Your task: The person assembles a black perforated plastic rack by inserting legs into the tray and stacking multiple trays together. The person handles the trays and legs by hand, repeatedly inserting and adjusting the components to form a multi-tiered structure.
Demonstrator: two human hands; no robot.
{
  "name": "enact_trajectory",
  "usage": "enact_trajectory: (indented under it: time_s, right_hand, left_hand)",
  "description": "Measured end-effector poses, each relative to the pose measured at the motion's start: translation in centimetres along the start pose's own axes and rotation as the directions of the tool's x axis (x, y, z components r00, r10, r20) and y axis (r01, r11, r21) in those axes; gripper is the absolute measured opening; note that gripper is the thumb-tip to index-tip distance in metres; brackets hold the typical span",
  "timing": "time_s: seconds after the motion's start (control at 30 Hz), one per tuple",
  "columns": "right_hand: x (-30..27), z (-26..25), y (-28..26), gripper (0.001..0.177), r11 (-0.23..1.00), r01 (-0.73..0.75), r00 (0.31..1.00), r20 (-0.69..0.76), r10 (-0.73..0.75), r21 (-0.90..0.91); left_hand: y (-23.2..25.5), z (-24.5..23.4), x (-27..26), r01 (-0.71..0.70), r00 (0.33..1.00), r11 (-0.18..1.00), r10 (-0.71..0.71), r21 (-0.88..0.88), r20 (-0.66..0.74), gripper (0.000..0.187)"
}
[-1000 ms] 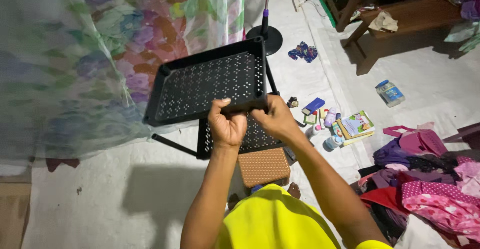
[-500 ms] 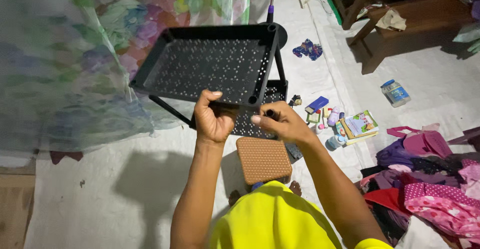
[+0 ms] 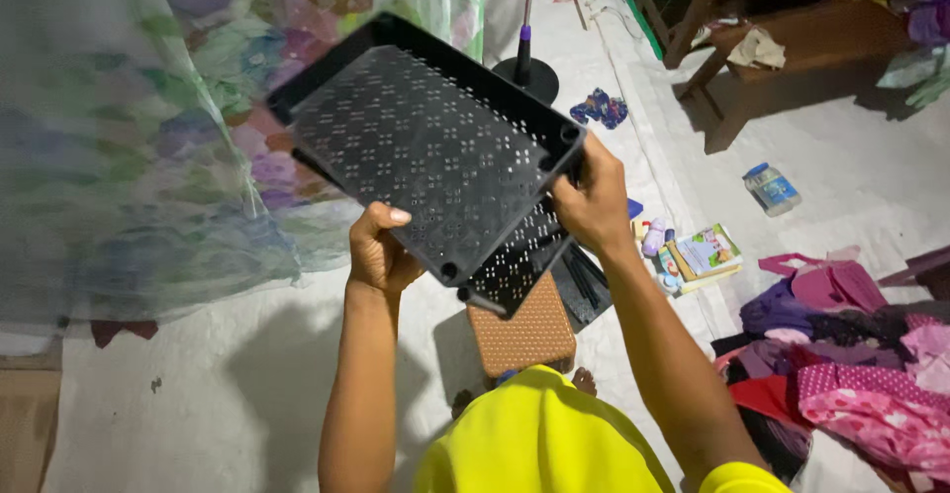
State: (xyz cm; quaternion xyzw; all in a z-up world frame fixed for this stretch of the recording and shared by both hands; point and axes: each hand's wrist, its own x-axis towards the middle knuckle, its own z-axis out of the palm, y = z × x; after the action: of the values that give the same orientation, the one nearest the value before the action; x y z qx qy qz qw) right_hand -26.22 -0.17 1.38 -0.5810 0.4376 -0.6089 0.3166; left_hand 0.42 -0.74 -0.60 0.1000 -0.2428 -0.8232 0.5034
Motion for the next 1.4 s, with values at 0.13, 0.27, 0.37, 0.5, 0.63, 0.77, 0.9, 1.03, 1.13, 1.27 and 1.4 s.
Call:
enact_trajectory:
  time_s: [0.13, 0.27, 0.37, 0.5, 0.63, 0.77, 0.9, 1.03, 1.13, 1.27, 1.4]
  right_hand:
    - [-1.5, 1.1, 1.0, 0.012, 0.997, -0.037, 0.986, -0.159, 0.048, 0.073]
    - [-2.2, 1.5, 2.1, 0.006, 1.0, 0.026, 0.961, -0.274, -0.022, 0.01]
    - [-3.0, 1.5, 2.7, 0.011, 0.982, -0.038, 0.948, -0.319, -0.023, -0.183]
    - [-3.3, 3.1, 3.3, 0.012, 0.982, -0.033, 0.943, -0.333, -0.031, -0.187]
    - [-3.7, 4.7, 2.9, 0.016, 0.992, -0.057, 0.942, -0.335, 0.015, -0.116]
    - [-3.7, 4.6, 2.2, 0.021, 0.99, -0.101, 0.944, -0.325, 0.065, -0.096]
    - [-3.8, 4.8, 2.1, 0.017, 0.996, -0.078, 0.936, -0.347, 0.061, -0.035]
    - [-3.8, 3.6, 3.8, 0.017, 0.993, -0.085, 0.937, -0.345, 0.051, -0.085]
    - [-3.7, 1.5, 5.0, 0.013, 0.99, -0.073, 0.958, -0.285, 0.037, -0.117]
    - [-3.7, -1.0, 5.6, 0.004, 0.984, -0.115, 0.981, -0.174, 0.09, -0.138]
    - [-3.5, -3.4, 5.1, 0.016, 0.938, -0.34, 0.926, 0.195, 0.322, 0.067]
  left_hand:
    - [-0.2, -1.6, 0.7, 0.004, 0.961, 0.997, 0.017, 0.077, -0.277, 0.048]
    - [-0.6, -3.7, -0.1, -0.123, 0.708, 0.747, 0.527, 0.653, -0.47, 0.047]
    - [-2.4, -3.0, -3.4, -0.219, 0.567, 0.557, 0.741, 0.801, -0.361, 0.043]
    - [-9.6, 1.7, -7.2, 0.162, 0.902, 0.705, 0.178, 0.69, -0.394, 0.035]
    - [-12.1, 2.8, -0.2, 0.038, 0.969, 0.978, 0.015, 0.206, -0.247, 0.051]
    - [-12.2, 1.4, 5.0, -0.164, 0.931, 0.96, 0.227, 0.226, -0.286, 0.056]
    - [-13.0, 0.9, 7.3, -0.187, 0.955, 0.981, 0.195, 0.058, -0.225, 0.04]
    - [-13.9, 1.4, 8.6, -0.252, 0.937, 0.963, 0.267, 0.094, -0.223, 0.03]
    - [-15.1, 2.0, 9.3, -0.255, 0.935, 0.967, 0.249, 0.01, -0.252, 0.028]
    - [-15.7, 1.4, 9.4, -0.16, 0.953, 0.987, 0.149, -0.022, -0.265, 0.022]
    - [-15.4, -0.7, 10.1, -0.003, 0.973, 0.999, -0.005, -0.034, -0.232, 0.016]
